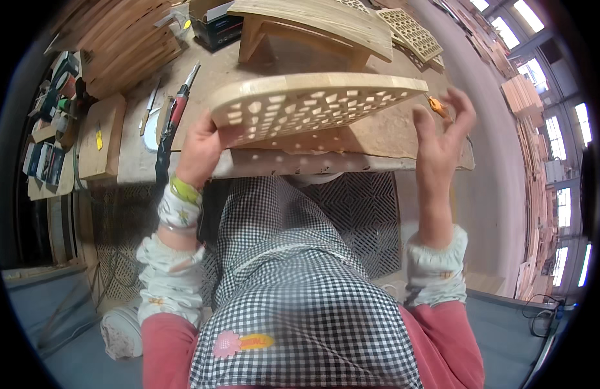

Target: The person uses a pneumatic tool to clean or finish the edges and interior cutouts of a patterned wooden panel, turning the panel over to work on both sides.

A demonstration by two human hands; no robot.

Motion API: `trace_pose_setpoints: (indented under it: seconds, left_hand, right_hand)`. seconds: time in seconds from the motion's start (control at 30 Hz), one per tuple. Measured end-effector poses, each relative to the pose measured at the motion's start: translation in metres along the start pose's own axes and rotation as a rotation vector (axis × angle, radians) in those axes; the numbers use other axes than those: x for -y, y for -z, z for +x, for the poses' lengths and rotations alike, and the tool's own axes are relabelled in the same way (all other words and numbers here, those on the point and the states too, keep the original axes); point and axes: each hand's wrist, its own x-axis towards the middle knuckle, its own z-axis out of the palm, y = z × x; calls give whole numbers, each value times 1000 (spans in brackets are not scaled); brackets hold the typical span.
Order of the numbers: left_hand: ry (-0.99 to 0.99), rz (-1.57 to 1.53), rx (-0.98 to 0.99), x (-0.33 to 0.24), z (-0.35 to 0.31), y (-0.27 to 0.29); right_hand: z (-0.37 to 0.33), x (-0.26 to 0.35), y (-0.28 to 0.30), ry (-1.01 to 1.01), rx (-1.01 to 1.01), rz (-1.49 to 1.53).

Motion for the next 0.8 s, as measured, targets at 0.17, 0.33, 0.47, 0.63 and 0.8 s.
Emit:
trace_pose_setpoints:
  seconds: [0.17, 0.33, 0.47, 0.63, 0.8]
  left_hand:
    - [-21, 160, 108, 0, 14, 35]
    - [152, 1073, -432, 30, 14, 116]
    - [312, 1593, -599, 60, 9, 124]
    - [193, 1845, -550, 71, 21, 135]
    - [443, 1234, -468, 36, 10, 155]
  right_hand:
    - [55, -42, -27, 246, 416, 4]
    - [53, -48, -50, 168, 426, 162]
    - [50, -45, -51, 219, 378, 121]
    - [47, -36, -54, 204, 351, 55]
    - [50, -28, -56, 210, 332, -14]
